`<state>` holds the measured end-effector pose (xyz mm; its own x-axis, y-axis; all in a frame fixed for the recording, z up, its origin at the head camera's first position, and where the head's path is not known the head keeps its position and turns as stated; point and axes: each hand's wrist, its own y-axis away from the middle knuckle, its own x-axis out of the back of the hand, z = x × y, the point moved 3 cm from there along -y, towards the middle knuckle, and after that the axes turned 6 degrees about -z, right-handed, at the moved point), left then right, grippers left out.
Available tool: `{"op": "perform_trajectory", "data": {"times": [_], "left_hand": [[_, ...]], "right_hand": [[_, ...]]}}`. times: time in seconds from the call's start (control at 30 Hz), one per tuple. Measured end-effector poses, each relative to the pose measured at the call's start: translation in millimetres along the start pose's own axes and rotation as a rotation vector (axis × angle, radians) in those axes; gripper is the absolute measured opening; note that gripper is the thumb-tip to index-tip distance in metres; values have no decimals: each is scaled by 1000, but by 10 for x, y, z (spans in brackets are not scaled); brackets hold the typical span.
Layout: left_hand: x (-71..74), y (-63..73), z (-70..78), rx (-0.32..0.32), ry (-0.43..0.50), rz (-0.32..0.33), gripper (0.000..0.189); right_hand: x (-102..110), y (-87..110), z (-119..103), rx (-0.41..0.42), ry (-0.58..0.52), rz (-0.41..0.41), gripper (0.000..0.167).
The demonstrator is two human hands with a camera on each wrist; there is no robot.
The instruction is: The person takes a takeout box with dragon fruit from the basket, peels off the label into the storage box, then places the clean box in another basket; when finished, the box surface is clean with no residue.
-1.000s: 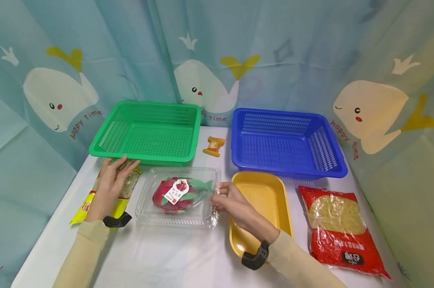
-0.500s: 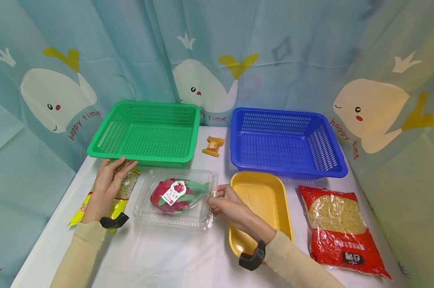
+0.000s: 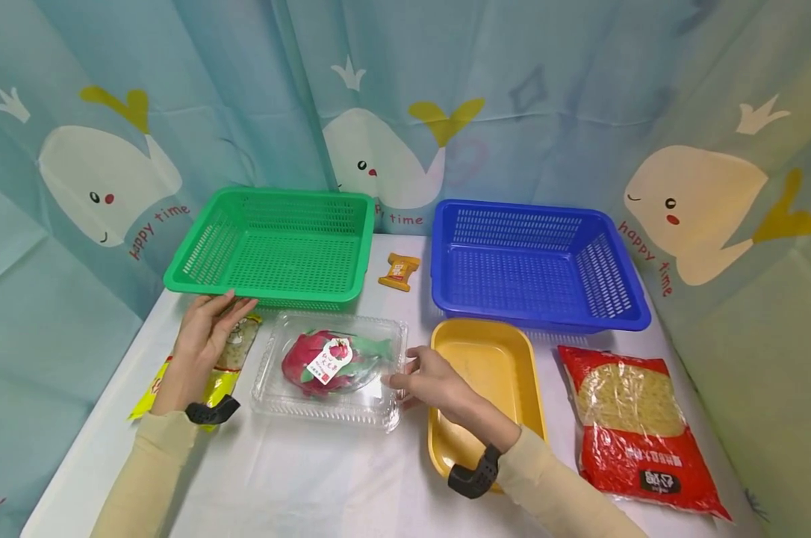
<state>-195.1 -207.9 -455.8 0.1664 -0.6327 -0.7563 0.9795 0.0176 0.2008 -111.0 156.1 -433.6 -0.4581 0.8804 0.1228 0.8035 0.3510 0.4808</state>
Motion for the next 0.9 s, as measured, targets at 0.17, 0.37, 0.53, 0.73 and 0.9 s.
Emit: {"op": "perform_trajectory", "data": {"times": [0.17,0.37,0.53,0.73,0.9], "left_hand": [[-9,-3,10,5,-16,-1,32],[-8,36,19,30,-34,-4,27],[27,145,28,96,-125,-41,24],[34,292,4,99,-373,-75,46],[35,374,-55,91,-632,-93,56]], "right_hand": [[-1,18,-8,-7,75,42,79],[28,56,-48,-1,217,97,76],[73,91,-110,40,386,142,73],[161,106,-212,115,446,189,64],[227,70,-262,206,438,238,53]]}}
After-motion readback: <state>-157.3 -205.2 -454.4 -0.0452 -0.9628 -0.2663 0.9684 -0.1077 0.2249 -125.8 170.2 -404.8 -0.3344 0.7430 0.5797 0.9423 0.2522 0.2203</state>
